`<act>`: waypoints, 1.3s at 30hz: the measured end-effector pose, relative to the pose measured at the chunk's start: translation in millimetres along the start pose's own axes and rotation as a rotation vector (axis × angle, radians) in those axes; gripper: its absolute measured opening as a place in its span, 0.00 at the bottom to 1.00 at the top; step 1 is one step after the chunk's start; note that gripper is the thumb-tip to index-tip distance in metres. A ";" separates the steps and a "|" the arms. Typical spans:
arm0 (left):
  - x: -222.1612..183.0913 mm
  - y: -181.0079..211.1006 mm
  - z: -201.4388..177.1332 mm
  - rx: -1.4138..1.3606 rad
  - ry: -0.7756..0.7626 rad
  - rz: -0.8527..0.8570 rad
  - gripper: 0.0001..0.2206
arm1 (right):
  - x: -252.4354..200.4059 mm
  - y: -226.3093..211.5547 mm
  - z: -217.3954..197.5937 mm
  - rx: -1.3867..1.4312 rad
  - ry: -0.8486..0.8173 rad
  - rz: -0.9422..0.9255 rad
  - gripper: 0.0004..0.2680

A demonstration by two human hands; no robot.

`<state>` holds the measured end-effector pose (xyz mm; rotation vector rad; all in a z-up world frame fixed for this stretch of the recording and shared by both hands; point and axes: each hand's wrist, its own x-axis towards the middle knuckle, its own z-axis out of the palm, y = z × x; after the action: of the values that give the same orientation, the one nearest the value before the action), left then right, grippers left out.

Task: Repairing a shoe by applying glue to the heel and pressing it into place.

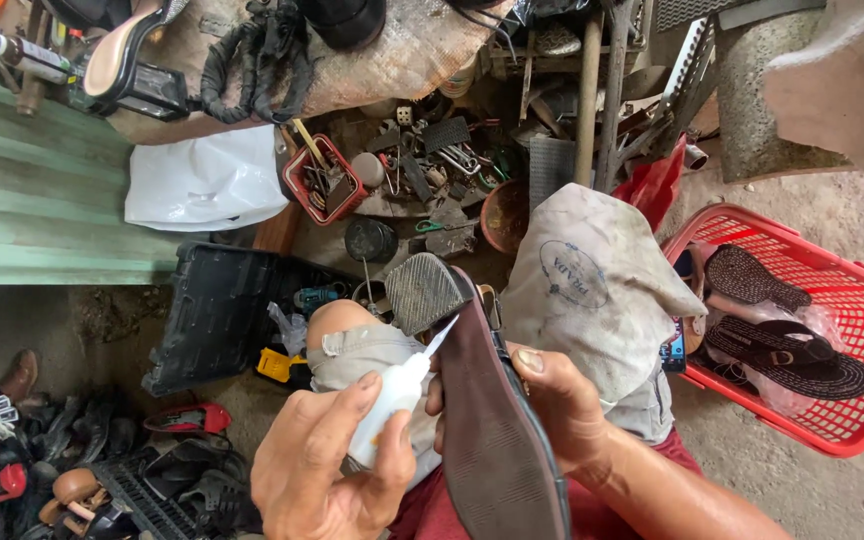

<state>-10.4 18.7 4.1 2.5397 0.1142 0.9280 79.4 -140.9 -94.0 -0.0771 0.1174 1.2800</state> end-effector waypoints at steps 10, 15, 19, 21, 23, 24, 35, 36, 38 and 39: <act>11.5 1.5 8.9 0.018 -0.056 -0.021 0.11 | 4.1 -0.4 8.8 -0.108 0.039 -0.119 0.23; 12.6 0.8 10.9 0.019 -0.049 0.000 0.10 | 3.2 -2.3 10.2 -0.160 0.085 -0.123 0.23; 14.2 2.1 10.4 0.019 -0.049 -0.018 0.10 | 3.2 -1.1 8.7 -0.082 0.076 -0.119 0.23; 16.1 1.3 10.8 0.021 -0.046 0.005 0.10 | 2.9 -0.3 6.9 -0.100 0.081 -0.128 0.22; 19.1 1.1 11.9 0.015 -0.054 0.033 0.09 | 1.3 1.7 1.0 -0.022 0.018 -0.099 0.23; 19.4 0.1 11.9 0.015 -0.053 0.031 0.09 | 0.2 3.1 -2.3 -0.024 0.019 -0.097 0.23; 9.5 -4.7 2.0 0.009 -0.049 0.031 0.10 | -4.9 4.4 4.5 0.196 0.119 -0.060 0.29; 5.2 -5.3 0.5 0.007 -0.049 0.029 0.10 | -7.6 1.0 -1.9 0.196 0.121 -0.060 0.29; -3.0 -6.5 -2.6 0.006 -0.071 -0.028 0.11 | -13.1 -5.7 -14.2 0.259 0.052 0.102 0.33; -2.4 -5.0 -1.8 0.005 -0.071 -0.030 0.11 | -14.3 -5.6 -17.9 0.260 0.055 0.102 0.33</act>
<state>-13.1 23.4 1.7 2.5652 0.1326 0.8256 79.9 -158.2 -109.9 0.1181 0.3368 1.3542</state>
